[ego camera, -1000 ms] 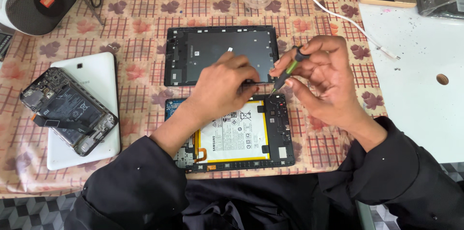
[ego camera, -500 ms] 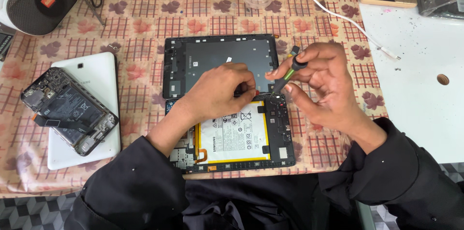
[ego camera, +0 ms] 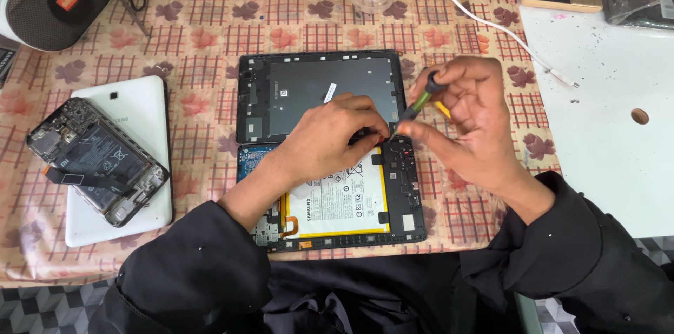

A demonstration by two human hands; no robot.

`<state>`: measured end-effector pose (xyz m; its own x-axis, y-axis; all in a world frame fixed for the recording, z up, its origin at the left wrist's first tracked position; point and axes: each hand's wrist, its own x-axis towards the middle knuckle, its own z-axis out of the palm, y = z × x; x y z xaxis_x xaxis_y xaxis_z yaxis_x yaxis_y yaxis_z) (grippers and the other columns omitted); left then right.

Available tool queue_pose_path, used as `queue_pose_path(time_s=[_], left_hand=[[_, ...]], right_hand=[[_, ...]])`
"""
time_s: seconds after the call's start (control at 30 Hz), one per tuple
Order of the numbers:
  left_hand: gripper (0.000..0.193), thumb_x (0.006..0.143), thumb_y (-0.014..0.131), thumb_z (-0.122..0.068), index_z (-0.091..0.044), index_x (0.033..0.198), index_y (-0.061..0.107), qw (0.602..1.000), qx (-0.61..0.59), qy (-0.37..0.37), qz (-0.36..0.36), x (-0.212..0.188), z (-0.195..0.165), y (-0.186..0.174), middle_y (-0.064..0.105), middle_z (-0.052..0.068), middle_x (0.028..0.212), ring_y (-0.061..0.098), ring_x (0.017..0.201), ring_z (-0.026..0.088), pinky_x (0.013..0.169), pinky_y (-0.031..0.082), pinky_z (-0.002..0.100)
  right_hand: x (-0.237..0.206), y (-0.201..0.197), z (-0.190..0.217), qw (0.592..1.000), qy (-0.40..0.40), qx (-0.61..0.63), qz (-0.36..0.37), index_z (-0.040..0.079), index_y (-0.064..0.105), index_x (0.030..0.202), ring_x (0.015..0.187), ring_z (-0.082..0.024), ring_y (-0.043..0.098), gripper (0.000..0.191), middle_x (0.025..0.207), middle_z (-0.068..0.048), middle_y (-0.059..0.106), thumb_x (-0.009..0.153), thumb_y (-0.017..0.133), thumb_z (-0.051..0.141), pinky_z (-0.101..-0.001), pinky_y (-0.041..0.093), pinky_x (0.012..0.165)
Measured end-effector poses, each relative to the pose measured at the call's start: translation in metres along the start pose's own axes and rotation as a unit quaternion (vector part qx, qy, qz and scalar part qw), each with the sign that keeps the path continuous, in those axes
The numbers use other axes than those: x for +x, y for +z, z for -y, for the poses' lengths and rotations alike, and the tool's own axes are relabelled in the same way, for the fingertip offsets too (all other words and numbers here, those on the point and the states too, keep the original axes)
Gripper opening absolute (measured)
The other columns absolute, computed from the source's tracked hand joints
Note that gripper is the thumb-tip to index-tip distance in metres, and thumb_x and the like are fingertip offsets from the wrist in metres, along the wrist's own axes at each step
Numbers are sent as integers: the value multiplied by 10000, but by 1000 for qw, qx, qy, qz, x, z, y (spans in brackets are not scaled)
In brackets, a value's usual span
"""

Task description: The person disassembles a smartphone, cleans the motherboard with a brush, and reassembles the device. They then move to a tablet, remove the back cover, and begin unscrewing internal components.

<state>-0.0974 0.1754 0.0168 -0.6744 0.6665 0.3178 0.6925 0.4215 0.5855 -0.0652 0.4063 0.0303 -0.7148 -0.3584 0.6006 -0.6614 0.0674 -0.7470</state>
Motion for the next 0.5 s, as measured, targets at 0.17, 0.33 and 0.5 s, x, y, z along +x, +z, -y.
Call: queue_pose_path(time_s=[0.17, 0.33, 0.5], left_hand=[[105, 852, 731, -148, -139, 955, 751, 1000, 11, -3, 23, 5, -2, -3, 704, 27, 963, 683, 978, 261, 781, 557, 416], [126, 803, 748, -154, -144, 928, 758, 995, 5, -56, 83, 20, -1, -8, 747, 7, 939, 718, 898, 223, 753, 554, 395], [130, 783, 749, -164, -148, 908, 777, 994, -33, -66, 83, 21, 0, -8, 752, 4, 906, 745, 821, 164, 727, 580, 343]], right_hand=[[0, 1, 5, 1000, 5, 15, 17, 98, 322, 1305, 1242, -228, 646, 560, 1274, -178, 601, 929, 650, -156, -367, 569, 1095], [-2, 1, 3, 999, 28, 31, 9, 95, 315, 1351, 1185, -211, 663, 557, 1263, -190, 619, 983, 603, -208, -315, 589, 1009], [-7, -7, 2, 999, 42, 32, 1, 105, 288, 1346, 1226, -235, 678, 544, 1251, -199, 632, 999, 567, -207, -343, 608, 1051]])
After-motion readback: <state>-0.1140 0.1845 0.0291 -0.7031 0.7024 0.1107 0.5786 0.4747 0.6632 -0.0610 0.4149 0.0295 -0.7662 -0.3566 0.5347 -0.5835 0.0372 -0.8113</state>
